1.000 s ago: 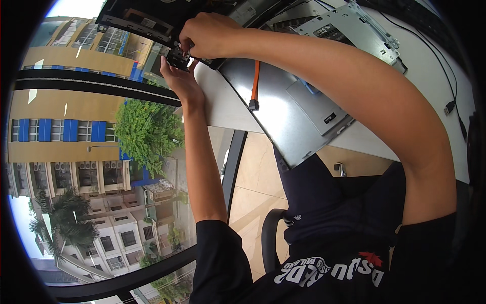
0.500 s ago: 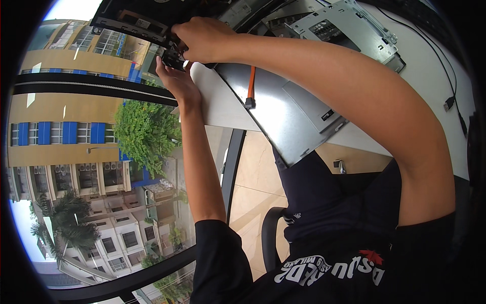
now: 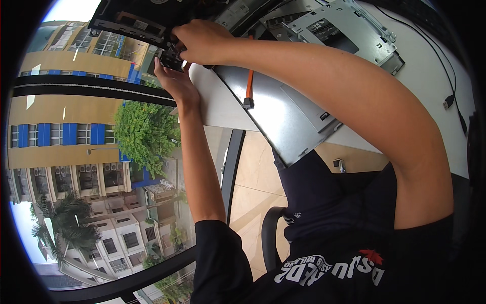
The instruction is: Remove various internal components from a desktop computer tower.
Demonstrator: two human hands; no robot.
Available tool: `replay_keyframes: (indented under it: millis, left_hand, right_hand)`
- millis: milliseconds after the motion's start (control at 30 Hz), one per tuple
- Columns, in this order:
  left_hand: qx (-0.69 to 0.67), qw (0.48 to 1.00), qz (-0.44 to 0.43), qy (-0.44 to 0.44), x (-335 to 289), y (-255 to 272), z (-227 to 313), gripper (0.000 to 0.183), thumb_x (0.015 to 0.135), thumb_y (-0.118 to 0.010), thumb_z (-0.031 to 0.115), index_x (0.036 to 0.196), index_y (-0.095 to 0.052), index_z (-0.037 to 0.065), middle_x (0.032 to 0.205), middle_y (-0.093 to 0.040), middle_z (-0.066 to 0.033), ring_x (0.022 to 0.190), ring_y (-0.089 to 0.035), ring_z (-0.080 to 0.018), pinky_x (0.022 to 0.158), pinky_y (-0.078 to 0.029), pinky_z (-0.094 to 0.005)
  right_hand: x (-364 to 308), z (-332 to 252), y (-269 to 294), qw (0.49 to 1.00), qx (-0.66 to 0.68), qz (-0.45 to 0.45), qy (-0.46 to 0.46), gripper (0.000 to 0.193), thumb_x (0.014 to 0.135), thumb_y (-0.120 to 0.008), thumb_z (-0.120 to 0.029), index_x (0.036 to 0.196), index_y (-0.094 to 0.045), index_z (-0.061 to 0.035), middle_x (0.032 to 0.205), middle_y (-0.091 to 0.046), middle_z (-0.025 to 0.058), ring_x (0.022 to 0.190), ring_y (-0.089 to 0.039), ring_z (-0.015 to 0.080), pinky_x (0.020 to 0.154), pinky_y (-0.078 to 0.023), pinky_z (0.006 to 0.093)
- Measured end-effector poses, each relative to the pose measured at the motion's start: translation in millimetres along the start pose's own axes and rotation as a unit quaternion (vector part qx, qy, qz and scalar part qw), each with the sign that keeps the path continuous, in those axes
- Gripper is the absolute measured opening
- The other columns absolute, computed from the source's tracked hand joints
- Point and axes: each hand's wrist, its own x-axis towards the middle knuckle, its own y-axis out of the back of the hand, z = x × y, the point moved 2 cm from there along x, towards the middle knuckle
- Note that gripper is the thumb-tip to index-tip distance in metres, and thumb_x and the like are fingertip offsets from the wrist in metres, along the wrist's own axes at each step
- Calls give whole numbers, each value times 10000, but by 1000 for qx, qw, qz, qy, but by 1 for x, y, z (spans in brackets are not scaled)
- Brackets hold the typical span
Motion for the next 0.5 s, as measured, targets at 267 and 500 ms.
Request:
replay_keyframes:
  millis: [267, 500]
  left_hand:
    - [3, 1000, -7, -4, 0, 4, -1, 507, 1000, -458, 488, 1341, -554, 124, 1255, -645, -42, 1201, -581, -210, 1058, -404, -477]
    - [2, 1000, 6, 2, 0, -1, -1, 510, 1001, -449, 491, 1341, -557, 126, 1256, -655, -43, 1205, -585, -209, 1058, -401, -475]
  right_hand:
    - [1, -2, -1, 999, -4, -35, -29, 295, 764, -690, -131, 1040, -731, -37, 1005, -769, 118, 945, -737, 308, 823, -592, 419]
    - [3, 6, -5, 999, 26, 21, -1, 165, 795, -758, -211, 911, -774, -96, 902, -758, 129, 910, -741, 316, 782, -590, 437]
